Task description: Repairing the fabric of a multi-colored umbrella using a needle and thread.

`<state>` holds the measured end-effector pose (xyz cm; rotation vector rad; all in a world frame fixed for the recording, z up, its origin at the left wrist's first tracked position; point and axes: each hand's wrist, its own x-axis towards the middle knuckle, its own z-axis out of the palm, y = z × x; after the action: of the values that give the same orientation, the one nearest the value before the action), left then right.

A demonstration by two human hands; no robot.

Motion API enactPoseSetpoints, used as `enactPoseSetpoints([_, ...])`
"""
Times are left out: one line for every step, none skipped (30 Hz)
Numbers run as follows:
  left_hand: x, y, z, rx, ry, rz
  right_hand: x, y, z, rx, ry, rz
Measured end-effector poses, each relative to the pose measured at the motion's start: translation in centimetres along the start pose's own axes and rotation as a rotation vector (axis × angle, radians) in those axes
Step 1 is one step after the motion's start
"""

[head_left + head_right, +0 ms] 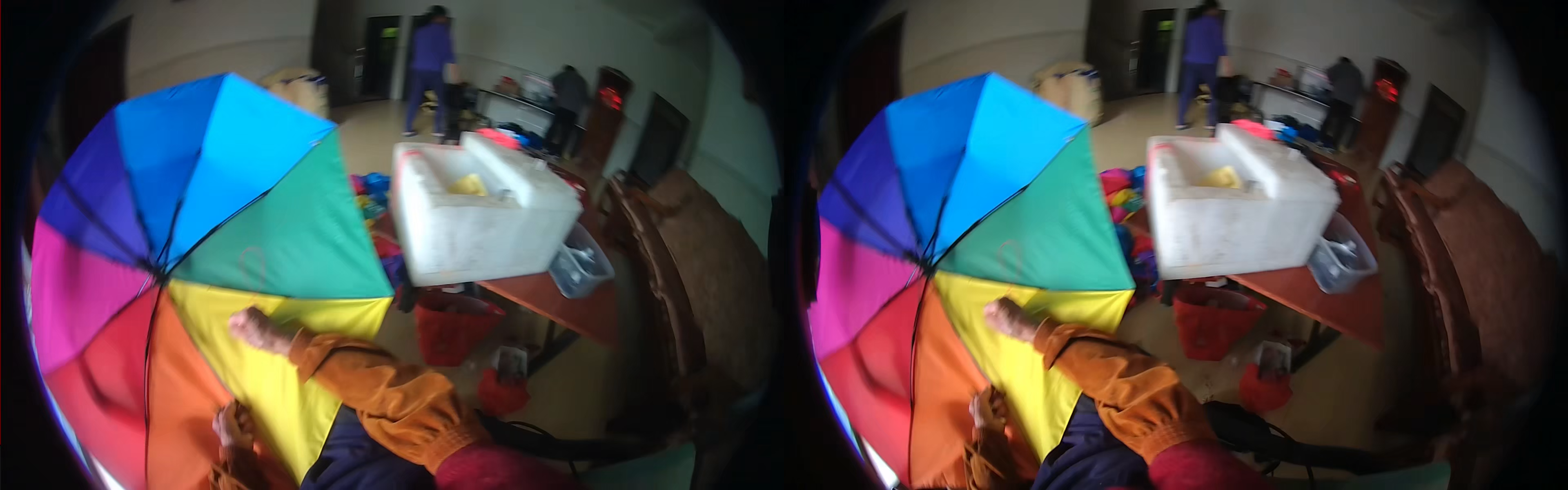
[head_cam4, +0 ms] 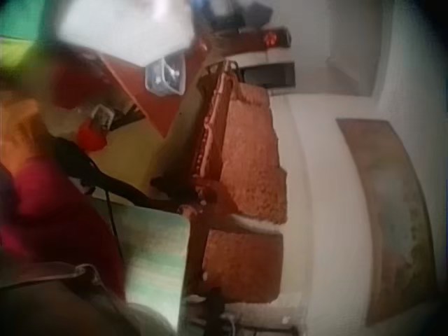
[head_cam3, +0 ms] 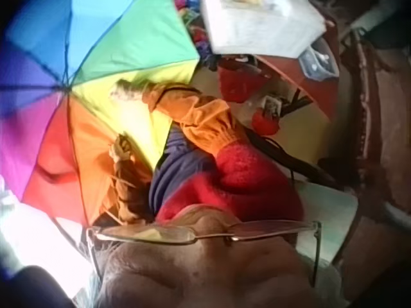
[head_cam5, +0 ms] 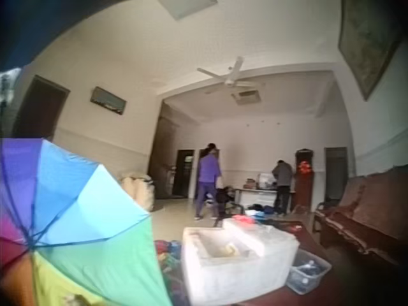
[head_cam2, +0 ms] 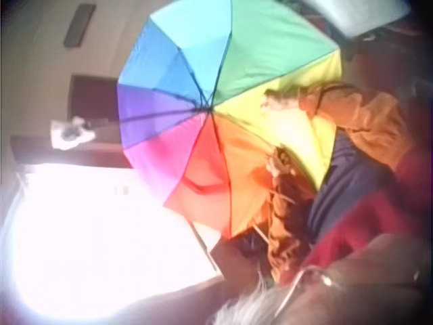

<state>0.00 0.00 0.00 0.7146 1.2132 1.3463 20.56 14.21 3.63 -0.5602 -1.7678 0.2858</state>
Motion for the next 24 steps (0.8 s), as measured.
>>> enactPoseSetpoints([-1.1, -2.4, -1.9, -0.046, 0.056, -0.029, -1.8, -0.2, 2.1, 0.031, -0.069, 0.016])
enactPoseSetpoints([-1.6, -4.7, -1.8, -0.074, 0.126, -0.085, -4.1, 0.6, 2.3, 0.354, -0.069, 0.115])
enactPoseSetpoints([-6.0, -10.5, 0.0, -0.141, 0.218, -0.101, -10.2, 0.1, -0.1, 0.611, -0.141, 0.409])
enactPoseSetpoints([-9.6, -14.7, 3.1, -0.27, 0.211, -0.183, -14.6, 1.3, -2.3, 0.438, -0.098, 0.284])
enactPoseSetpoints([-9.4, -13.6, 3.6, -0.24, 0.204, -0.14, -13.2, -1.2, -4.2, 0.383, -0.241, 0.471])
enactPoseSetpoints([-9.2, -14.1, 4.3, -0.266, 0.164, -0.181, -13.2, -2.7, -6.0, 0.214, -0.351, 0.398])
enactPoseSetpoints([-9.4, -14.5, 5.2, -0.226, 0.292, -0.177, -13.9, -4.1, -6.6, 0.13, -0.45, 0.317])
enactPoseSetpoints([-9.1, -15.1, 5.0, -0.23, 0.299, -0.157, -13.9, -6.2, -6.3, 0.055, -0.519, 0.289])
enactPoseSetpoints([-9.6, -15.6, 5.0, -0.271, 0.281, -0.159, -15.0, -7.5, -5.8, -0.028, -0.587, 0.265])
enactPoseSetpoints([-11.0, -14.9, 6.4, -0.295, 0.292, -0.147, -16.8, -7.4, -5.8, -0.01, -0.631, 0.28])
enactPoseSetpoints([-11.7, -15.4, 6.0, -0.325, 0.251, -0.123, -18.3, -7.7, -5.3, 0.051, -0.724, 0.309])
enactPoseSetpoints([-12.3, -15.1, 6.3, -0.323, 0.275, -0.139, -19.3, -7.9, -5.0, 0.096, -0.801, 0.335])
enactPoseSetpoints([-12.9, -15.2, 6.5, -0.33, 0.308, -0.155, -20.0, -8.5, -4.8, 0.111, -0.838, 0.331])
enactPoseSetpoints([-13.3, -15.8, 6.3, -0.353, 0.313, -0.181, -20.4, -9.3, -4.8, 0.299, -0.871, 0.415])
enactPoseSetpoints([-13.1, -16.0, 6.4, -0.372, 0.321, -0.176, -20.2, -9.6, -4.9, 0.47, -0.885, 0.498])
enactPoseSetpoints([-13.0, -16.2, 6.6, -0.395, 0.322, -0.188, -20.2, -9.1, -5.0, 0.177, -0.916, 0.354])
enactPoseSetpoints([-12.9, -16.4, 6.8, -0.416, 0.323, -0.2, -20.4, -8.6, -4.9, 0.175, -0.934, 0.342])
enactPoseSetpoints([-12.9, -16.6, 6.9, -0.412, 0.337, -0.181, -20.6, -8.5, -4.7, 0.004, -0.942, 0.232])
enactPoseSetpoints([-12.9, -16.9, 7.0, -0.425, 0.348, -0.18, -20.7, -8.5, -4.5, -0.163, -0.941, 0.121])
enactPoseSetpoints([-12.7, -17.3, 7.1, -0.407, 0.351, -0.147, -20.8, -8.5, -4.4, -0.158, -0.955, 0.115])
enactPoseSetpoints([-12.7, -17.2, 7.1, -0.387, 0.358, -0.112, -20.6, -9.0, -4.0, -0.192, -0.985, 0.114])
enactPoseSetpoints([-12.6, -17.1, 7.1, -0.363, 0.393, -0.116, -20.5, -9.2, -3.6, -0.227, -1.014, 0.114])
enactPoseSetpoints([-12.6, -17.0, 7.1, -0.367, 0.404, -0.118, -20.5, -9.1, -3.3, -0.218, -1.023, 0.112])
enactPoseSetpoints([-12.4, -16.8, 7.1, -0.4, 0.412, -0.1, -20.4, -8.8, -3.3, -0.216, -1.019, 0.092])
